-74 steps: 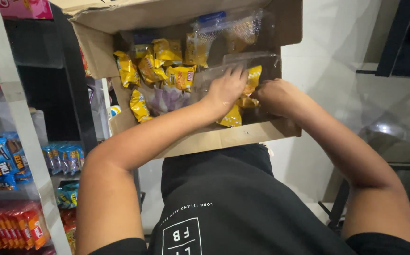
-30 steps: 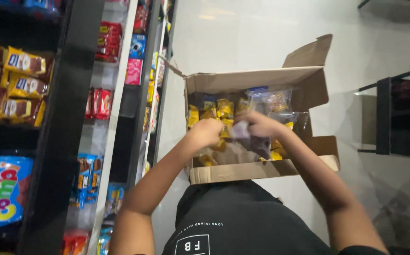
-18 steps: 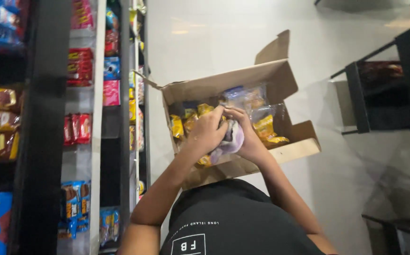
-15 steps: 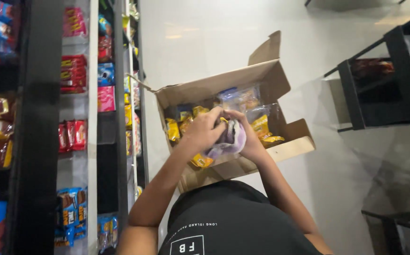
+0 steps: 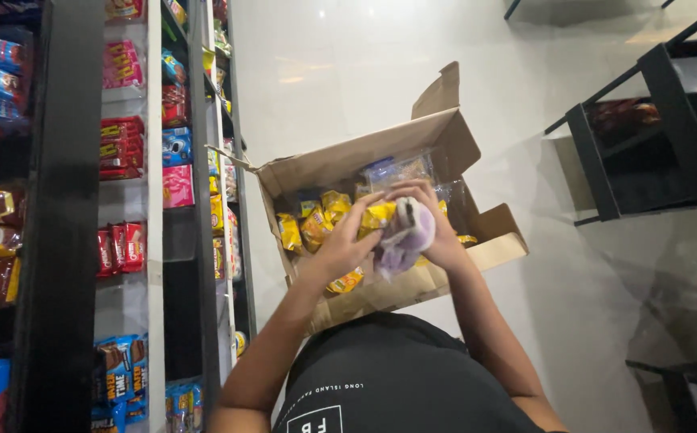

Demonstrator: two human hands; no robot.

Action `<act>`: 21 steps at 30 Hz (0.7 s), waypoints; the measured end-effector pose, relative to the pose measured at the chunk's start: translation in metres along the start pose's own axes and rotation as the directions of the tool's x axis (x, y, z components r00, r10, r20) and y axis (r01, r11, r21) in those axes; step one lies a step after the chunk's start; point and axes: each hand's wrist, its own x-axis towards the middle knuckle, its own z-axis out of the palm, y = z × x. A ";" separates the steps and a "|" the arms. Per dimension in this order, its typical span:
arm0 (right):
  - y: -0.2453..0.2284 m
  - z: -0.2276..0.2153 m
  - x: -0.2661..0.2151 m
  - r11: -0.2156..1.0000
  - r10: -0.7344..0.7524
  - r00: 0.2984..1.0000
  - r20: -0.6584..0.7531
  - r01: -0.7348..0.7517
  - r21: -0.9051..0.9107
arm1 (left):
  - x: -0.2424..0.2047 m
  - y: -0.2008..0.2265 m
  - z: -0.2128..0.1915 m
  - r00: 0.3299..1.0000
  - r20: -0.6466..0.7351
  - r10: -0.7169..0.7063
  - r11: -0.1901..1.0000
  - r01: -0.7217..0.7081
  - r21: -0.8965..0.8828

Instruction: Wiping individual snack packages with a cloth and placing them onto grocery store shelves.

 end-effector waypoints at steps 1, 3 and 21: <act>0.004 0.004 0.000 0.996 0.021 0.992 -0.124 -0.031 -0.078 | -0.001 0.000 0.003 0.994 -0.061 -0.096 0.993 0.091 -0.080; -0.001 0.011 0.000 0.986 0.031 0.969 -0.244 -0.070 -0.150 | -0.005 0.009 0.011 0.974 -0.118 -0.195 0.971 0.175 -0.164; -0.053 0.062 -0.003 0.989 -0.059 0.900 -0.432 -0.006 -0.146 | -0.010 -0.010 0.078 0.775 -0.515 -0.367 0.814 -0.001 -0.580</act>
